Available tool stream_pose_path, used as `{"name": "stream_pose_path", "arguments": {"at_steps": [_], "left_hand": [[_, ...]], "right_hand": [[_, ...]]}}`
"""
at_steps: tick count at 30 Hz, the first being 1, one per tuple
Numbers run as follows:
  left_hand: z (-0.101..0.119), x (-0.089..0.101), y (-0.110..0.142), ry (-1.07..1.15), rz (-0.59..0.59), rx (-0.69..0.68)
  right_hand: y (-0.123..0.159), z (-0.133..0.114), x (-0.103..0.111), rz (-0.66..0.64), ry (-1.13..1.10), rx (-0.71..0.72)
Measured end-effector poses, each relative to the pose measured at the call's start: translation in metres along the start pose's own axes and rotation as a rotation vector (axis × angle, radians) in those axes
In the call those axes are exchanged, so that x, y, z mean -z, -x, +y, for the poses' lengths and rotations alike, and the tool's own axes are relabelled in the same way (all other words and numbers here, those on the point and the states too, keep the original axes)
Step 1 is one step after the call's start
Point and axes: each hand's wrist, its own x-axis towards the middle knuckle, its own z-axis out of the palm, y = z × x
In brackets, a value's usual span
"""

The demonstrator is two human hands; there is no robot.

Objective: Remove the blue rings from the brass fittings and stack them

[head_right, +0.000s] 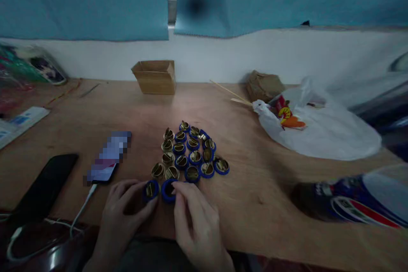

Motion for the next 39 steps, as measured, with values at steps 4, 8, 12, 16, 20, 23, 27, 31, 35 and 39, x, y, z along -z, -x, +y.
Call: {"name": "stream_pose_path", "arguments": {"at_steps": [4, 8, 12, 16, 20, 23, 27, 31, 35, 39], "left_hand": [[0.002, 0.000, -0.002, 0.038, -0.024, 0.060], [-0.002, 0.001, 0.002, 0.070, -0.046, 0.074], [-0.006, 0.000, 0.005, 0.079, -0.030, 0.068], [-0.007, -0.001, 0.007, 0.100, -0.032, 0.077], [-0.006, 0.004, 0.008, 0.201, -0.034, 0.142], [-0.003, 0.014, 0.006, 0.392, -0.063, 0.251], [0.007, 0.030, -0.008, 0.637, -0.083, 0.456], [0.024, 0.033, -0.035, 0.917, -0.181, 0.530], [0.039, 0.020, -0.057, 1.105, -0.289, 0.586], [0.045, 0.008, -0.068, 1.232, -0.389, 0.665]], "right_hand": [[-0.010, -0.021, -0.012, -0.075, -0.044, -0.049], [-0.018, -0.037, -0.031, -0.278, 0.165, -0.151], [-0.024, -0.042, -0.047, -0.380, 0.429, -0.179], [-0.025, -0.040, -0.056, -0.478, 0.581, -0.156], [-0.028, -0.039, -0.052, -0.452, 0.517, -0.119], [-0.037, -0.039, -0.038, -0.333, 0.325, -0.089], [-0.048, -0.035, -0.015, -0.200, 0.147, -0.013], [-0.048, -0.029, -0.005, -0.117, 0.134, 0.050], [-0.045, -0.023, 0.000, -0.062, 0.120, 0.078], [-0.046, -0.015, 0.003, -0.042, 0.095, 0.086]]}}
